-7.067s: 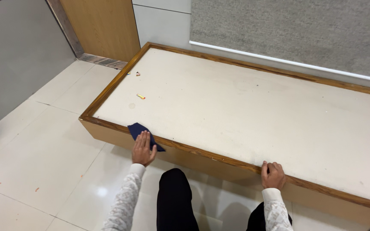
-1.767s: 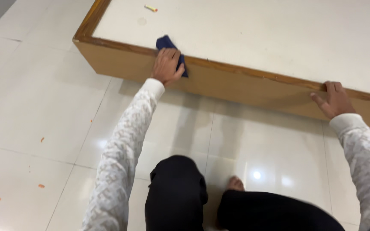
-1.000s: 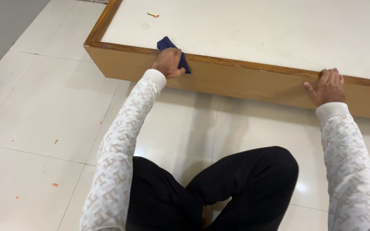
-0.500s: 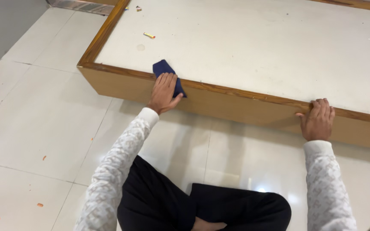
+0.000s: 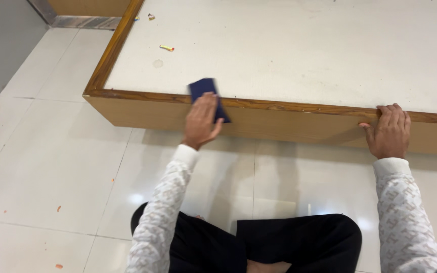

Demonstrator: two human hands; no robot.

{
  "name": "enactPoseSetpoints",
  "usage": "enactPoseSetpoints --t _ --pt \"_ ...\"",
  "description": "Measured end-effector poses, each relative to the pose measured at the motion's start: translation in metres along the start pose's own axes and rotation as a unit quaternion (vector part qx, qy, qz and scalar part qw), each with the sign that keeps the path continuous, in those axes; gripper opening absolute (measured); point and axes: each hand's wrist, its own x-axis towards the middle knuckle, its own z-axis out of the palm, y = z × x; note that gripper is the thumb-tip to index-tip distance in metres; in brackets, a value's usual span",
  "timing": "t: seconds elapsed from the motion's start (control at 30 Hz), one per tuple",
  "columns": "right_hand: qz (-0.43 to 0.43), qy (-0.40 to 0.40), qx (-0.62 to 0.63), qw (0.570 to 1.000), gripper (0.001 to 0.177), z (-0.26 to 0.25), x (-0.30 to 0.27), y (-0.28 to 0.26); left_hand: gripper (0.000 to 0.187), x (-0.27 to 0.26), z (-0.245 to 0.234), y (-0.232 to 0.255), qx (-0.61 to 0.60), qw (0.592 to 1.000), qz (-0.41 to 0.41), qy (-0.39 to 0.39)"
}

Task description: The person wipes the wooden frame of a bed or low platform by hand with a blue cloth, moving along the top and side edges and reaching into the corners.

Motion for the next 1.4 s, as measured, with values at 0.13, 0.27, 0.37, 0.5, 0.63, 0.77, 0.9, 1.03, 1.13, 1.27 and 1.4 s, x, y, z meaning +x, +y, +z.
enactPoseSetpoints --t 0.13,0.27,0.37,0.5,0.63,0.77,0.9,1.03,1.13,1.27,1.4 --pt "0.003 -0.008 -0.009 1.000 0.060 0.002 0.000 -0.002 0.071 -0.022 -0.028 -0.059 0.027 0.999 -0.036 0.009" --pt "0.022 -0.011 0.008 1.000 0.060 0.006 0.001 -0.004 0.078 -0.012 -0.015 -0.043 0.061 0.995 -0.058 0.044" --pt "0.017 -0.007 -0.002 1.000 0.061 0.008 0.001 -0.003 0.080 0.006 0.013 0.012 0.007 0.998 -0.048 0.044" --pt "0.016 -0.006 0.017 1.000 0.066 0.008 0.001 0.001 0.077 0.032 0.047 0.090 -0.060 0.998 -0.007 0.014" --pt "0.004 -0.007 -0.002 1.000 0.068 0.007 0.005 0.004 0.077 0.039 0.066 0.093 -0.045 0.998 0.035 0.036" --pt "0.013 0.001 0.038 0.999 0.069 0.001 0.005 -0.003 0.077 0.024 0.054 0.055 -0.019 0.998 0.049 0.016" --pt "0.024 0.003 0.042 0.999 0.068 -0.001 0.006 -0.006 0.072 0.014 0.021 0.020 0.014 0.999 -0.003 0.045" --pt "0.035 0.001 0.028 0.999 0.066 0.002 0.006 -0.009 0.066 0.008 -0.008 0.020 0.006 0.998 -0.045 0.033" --pt "0.046 -0.001 0.023 0.999 0.066 0.004 0.005 -0.010 0.069 0.020 0.004 0.044 0.029 0.994 -0.055 0.085" --pt "0.047 0.004 0.014 0.999 0.067 0.005 0.006 -0.011 0.076 0.045 0.047 0.102 -0.031 0.994 0.018 0.104" --pt "0.048 -0.003 0.015 0.999 0.067 0.002 0.005 -0.010 0.079 0.060 0.068 0.145 -0.053 0.997 0.037 0.046"
